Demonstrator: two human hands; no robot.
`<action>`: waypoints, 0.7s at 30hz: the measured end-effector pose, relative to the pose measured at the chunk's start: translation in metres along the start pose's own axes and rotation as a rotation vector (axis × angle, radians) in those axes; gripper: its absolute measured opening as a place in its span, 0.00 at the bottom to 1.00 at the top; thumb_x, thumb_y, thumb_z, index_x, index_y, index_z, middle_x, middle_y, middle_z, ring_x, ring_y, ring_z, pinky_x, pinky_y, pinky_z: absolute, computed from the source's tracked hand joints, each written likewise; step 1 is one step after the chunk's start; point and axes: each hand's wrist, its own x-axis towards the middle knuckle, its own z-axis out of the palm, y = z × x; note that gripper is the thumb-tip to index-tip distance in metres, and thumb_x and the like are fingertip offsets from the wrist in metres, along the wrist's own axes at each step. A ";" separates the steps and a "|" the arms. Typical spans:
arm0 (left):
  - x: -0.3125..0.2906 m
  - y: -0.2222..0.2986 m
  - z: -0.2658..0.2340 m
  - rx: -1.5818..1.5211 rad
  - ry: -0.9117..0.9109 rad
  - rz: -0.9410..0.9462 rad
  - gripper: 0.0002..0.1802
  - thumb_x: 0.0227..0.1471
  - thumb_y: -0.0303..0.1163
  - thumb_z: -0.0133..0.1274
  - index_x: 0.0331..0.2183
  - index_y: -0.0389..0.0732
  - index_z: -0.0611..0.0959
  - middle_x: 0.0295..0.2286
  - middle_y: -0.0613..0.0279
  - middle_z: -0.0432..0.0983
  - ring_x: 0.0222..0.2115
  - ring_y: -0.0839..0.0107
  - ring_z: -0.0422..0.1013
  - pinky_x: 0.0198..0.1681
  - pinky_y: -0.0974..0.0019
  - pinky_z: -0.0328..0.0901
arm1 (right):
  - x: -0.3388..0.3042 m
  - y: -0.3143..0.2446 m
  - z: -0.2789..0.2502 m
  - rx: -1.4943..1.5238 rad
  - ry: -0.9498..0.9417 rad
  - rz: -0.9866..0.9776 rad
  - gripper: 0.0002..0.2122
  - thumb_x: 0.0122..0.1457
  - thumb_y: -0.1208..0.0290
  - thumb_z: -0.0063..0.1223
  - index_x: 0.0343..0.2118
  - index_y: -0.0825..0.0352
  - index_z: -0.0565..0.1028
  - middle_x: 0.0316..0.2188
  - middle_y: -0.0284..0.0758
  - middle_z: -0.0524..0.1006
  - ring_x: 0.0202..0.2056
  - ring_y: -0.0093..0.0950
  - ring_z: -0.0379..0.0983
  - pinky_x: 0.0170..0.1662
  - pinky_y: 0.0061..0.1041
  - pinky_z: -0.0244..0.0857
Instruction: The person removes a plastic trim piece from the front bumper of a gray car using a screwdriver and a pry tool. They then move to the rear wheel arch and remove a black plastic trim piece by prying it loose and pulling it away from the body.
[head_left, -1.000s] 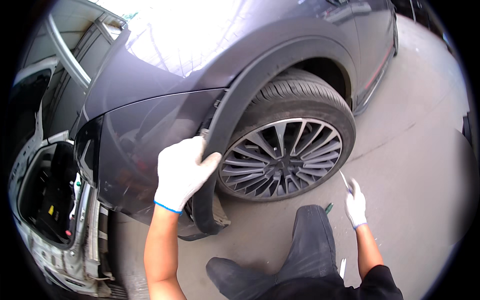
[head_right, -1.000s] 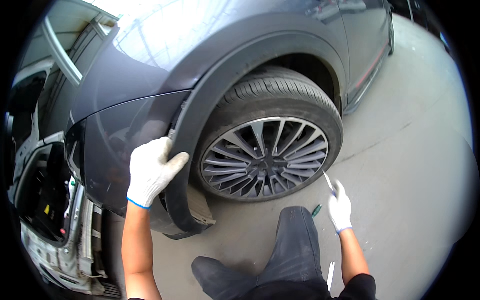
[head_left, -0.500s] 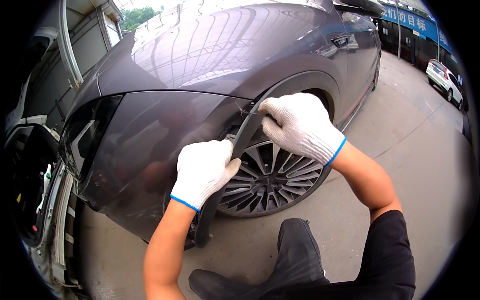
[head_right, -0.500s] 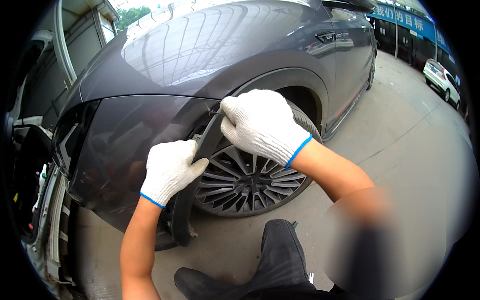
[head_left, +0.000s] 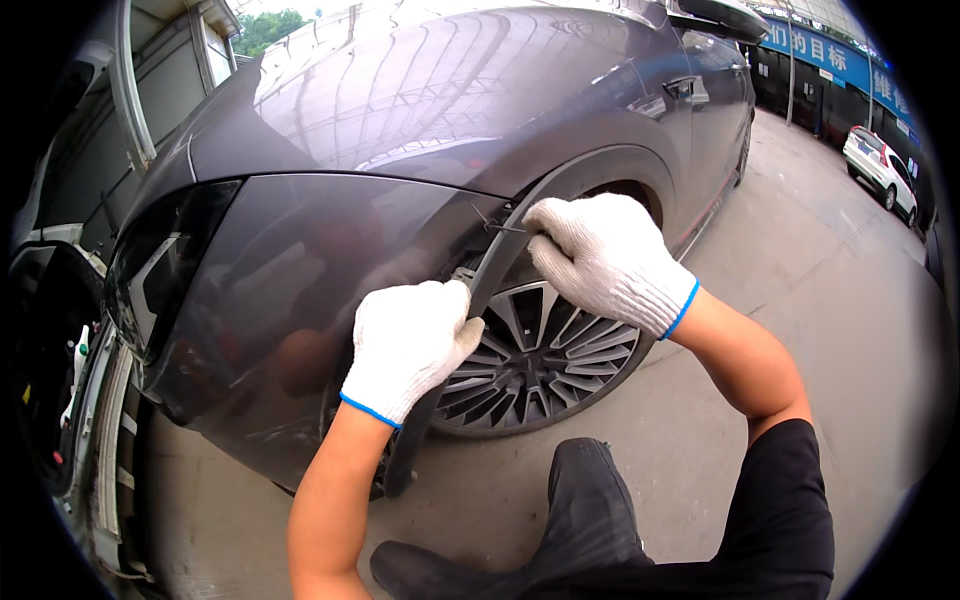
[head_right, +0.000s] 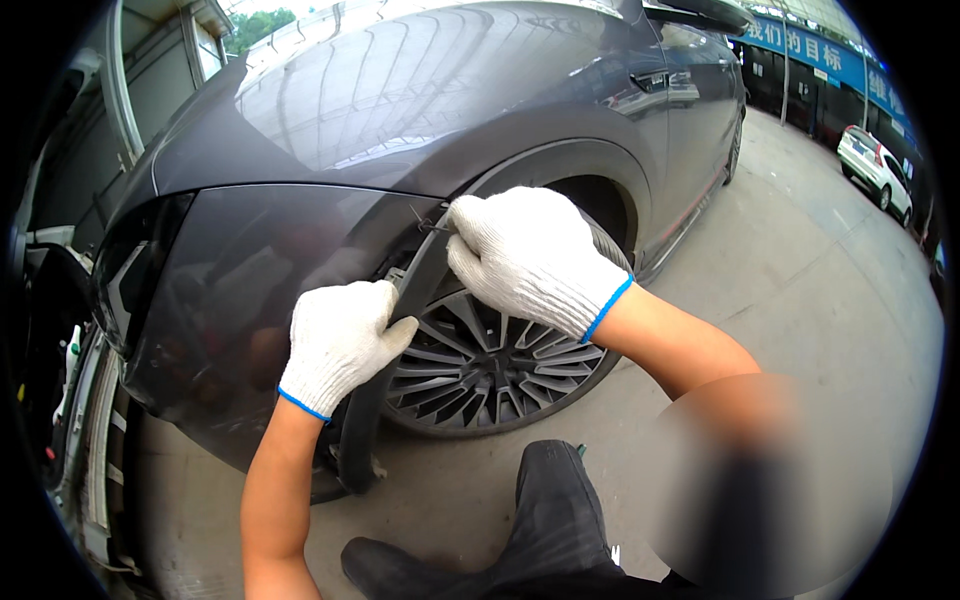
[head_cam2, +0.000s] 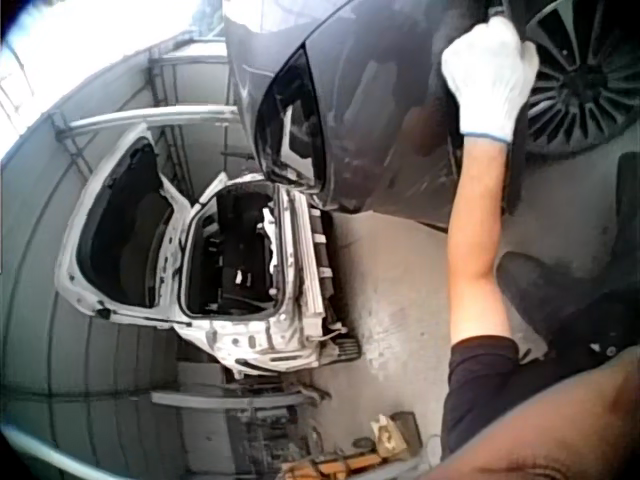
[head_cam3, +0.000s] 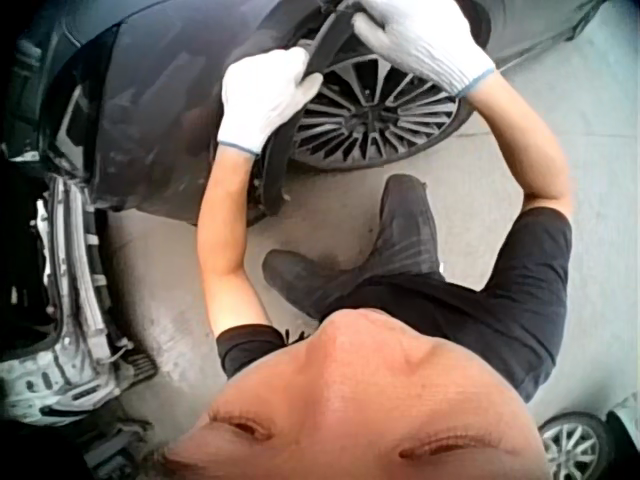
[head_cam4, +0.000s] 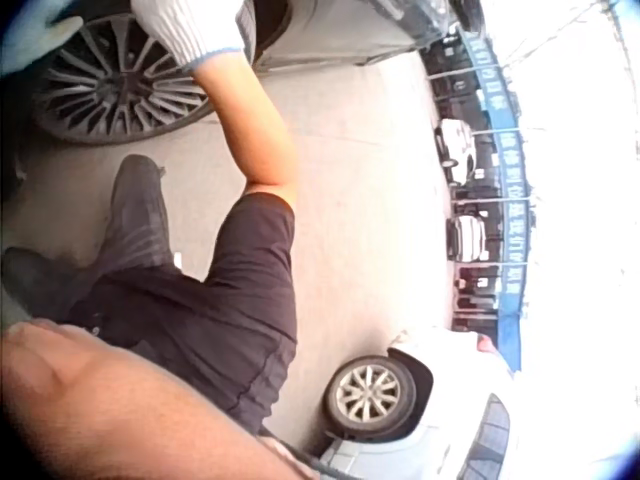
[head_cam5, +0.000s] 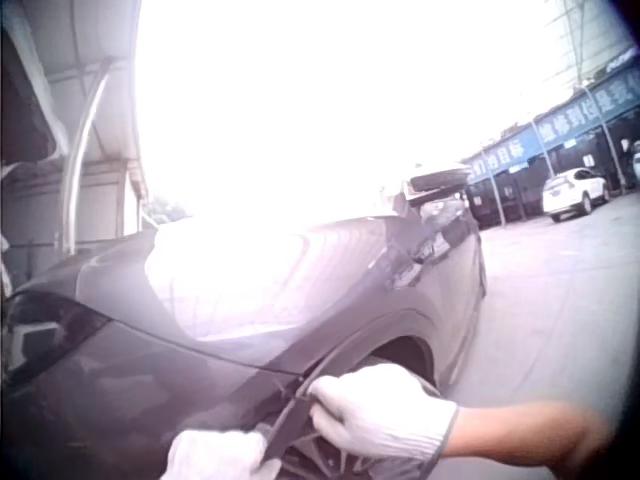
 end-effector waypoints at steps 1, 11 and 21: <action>0.000 0.000 -0.002 0.012 -0.014 0.002 0.14 0.46 0.42 0.63 0.25 0.41 0.80 0.20 0.58 0.77 0.22 0.58 0.77 0.26 0.56 0.70 | 0.000 0.000 0.001 -0.021 0.017 -0.016 0.07 0.56 0.69 0.53 0.26 0.67 0.77 0.16 0.42 0.75 0.22 0.43 0.77 0.30 0.41 0.72; 0.000 -0.001 0.000 0.042 0.017 -0.007 0.17 0.44 0.44 0.65 0.23 0.41 0.80 0.19 0.55 0.77 0.21 0.55 0.76 0.26 0.56 0.69 | 0.005 -0.006 -0.009 -0.035 -0.076 0.044 0.10 0.56 0.68 0.53 0.24 0.69 0.79 0.16 0.42 0.75 0.21 0.40 0.77 0.30 0.38 0.73; 0.001 -0.001 0.002 0.053 0.020 0.008 0.17 0.44 0.45 0.64 0.22 0.41 0.80 0.19 0.55 0.76 0.20 0.55 0.75 0.25 0.56 0.68 | 0.016 -0.009 -0.016 -0.105 -0.126 0.029 0.11 0.57 0.67 0.53 0.23 0.68 0.80 0.16 0.42 0.76 0.21 0.41 0.77 0.30 0.38 0.74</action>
